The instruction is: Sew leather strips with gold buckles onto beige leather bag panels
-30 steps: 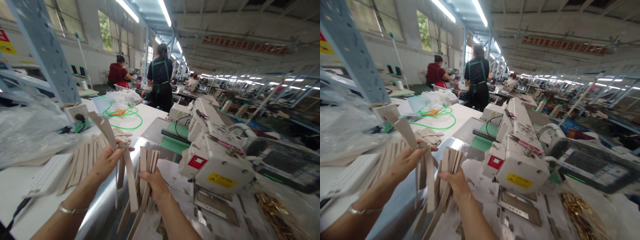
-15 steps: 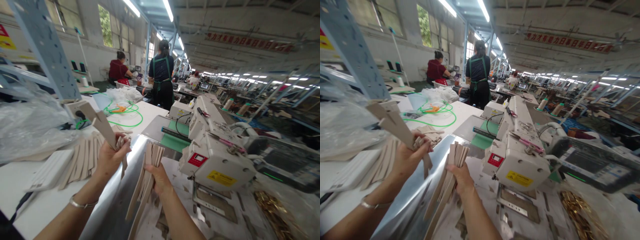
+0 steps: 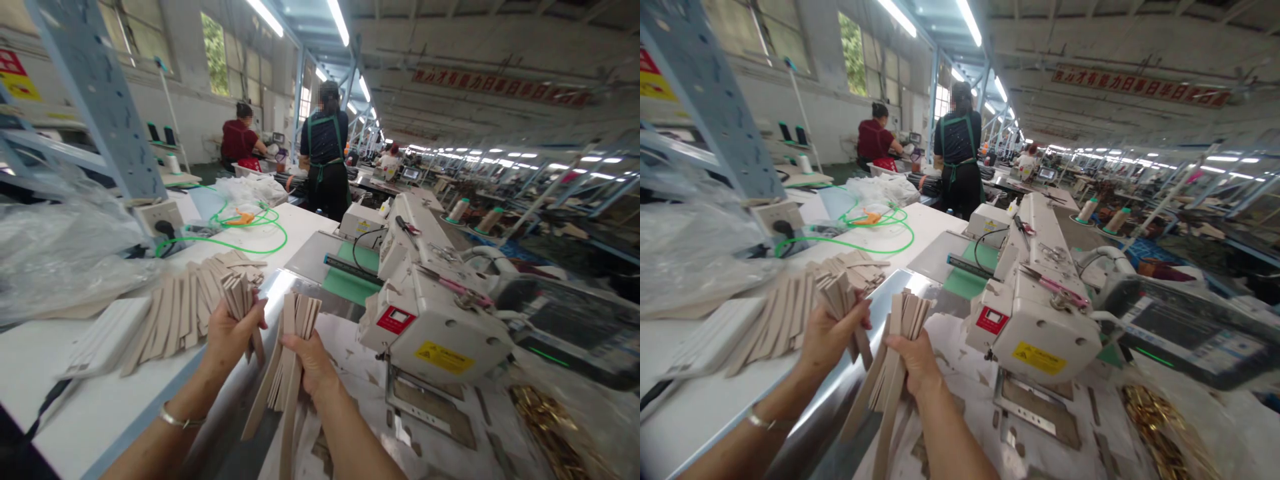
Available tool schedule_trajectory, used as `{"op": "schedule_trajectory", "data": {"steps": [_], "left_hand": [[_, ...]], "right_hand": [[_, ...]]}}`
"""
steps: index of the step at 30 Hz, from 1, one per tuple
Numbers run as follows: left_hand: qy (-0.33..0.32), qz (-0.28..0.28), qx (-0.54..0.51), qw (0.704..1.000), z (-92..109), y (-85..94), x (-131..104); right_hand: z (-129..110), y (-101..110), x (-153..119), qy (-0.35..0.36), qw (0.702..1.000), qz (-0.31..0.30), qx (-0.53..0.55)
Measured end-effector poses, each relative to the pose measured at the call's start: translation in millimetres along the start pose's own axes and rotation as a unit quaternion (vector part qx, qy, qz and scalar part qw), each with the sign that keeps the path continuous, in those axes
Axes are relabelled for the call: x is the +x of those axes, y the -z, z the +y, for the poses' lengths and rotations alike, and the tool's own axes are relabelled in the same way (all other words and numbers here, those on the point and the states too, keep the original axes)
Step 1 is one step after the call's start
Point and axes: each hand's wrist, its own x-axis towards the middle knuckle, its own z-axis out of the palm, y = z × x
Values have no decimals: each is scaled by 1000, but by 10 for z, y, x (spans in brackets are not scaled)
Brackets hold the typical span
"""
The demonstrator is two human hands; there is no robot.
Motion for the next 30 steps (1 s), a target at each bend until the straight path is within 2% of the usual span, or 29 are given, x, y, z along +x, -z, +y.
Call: {"op": "schedule_trajectory", "data": {"steps": [2, 3, 6, 9, 12, 15, 17, 19, 21, 24, 26, 28, 30], "left_hand": [[-12, 0, -14, 1000, 77, 3, 17], [-16, -19, -7, 1000, 72, 3, 7], [-10, -116, 52, 992, -80, 11, -53], [-18, -133, 94, 986, -216, 95, 26], [-55, -145, 158, 975, -157, 308, 435], [-108, -203, 234, 945, -50, 574, 1049], [-132, -242, 280, 920, -52, 728, 1397], [-152, -270, 318, 896, -117, 848, 1620], [-168, -289, 350, 875, -208, 936, 1730], [-184, -299, 385, 854, -295, 1003, 1771], [-189, -291, 400, 848, -291, 984, 1723], [-183, -285, 409, 847, -260, 897, 1563], [-145, -302, 404, 851, -241, 743, 1239]], "right_hand": [[-5, 12, 8, 6, 1000, 10, 7], [-5, 17, 14, 10, 1000, 10, 11], [0, 27, 32, 14, 999, 10, 28], [9, 38, 46, 3, 999, 20, 41], [17, 52, 50, -3, 999, 26, 44], [23, 61, 54, -13, 998, 27, 49], [28, 66, 61, -12, 998, 26, 51], [35, 70, 72, -8, 998, 25, 51], [48, 75, 86, -6, 998, 32, 54], [65, 73, 104, -2, 997, 50, 55], [65, 57, 109, -4, 997, 58, 47], [57, 34, 110, -6, 996, 72, 42], [49, 11, 113, -3, 994, 94, 52]]}}
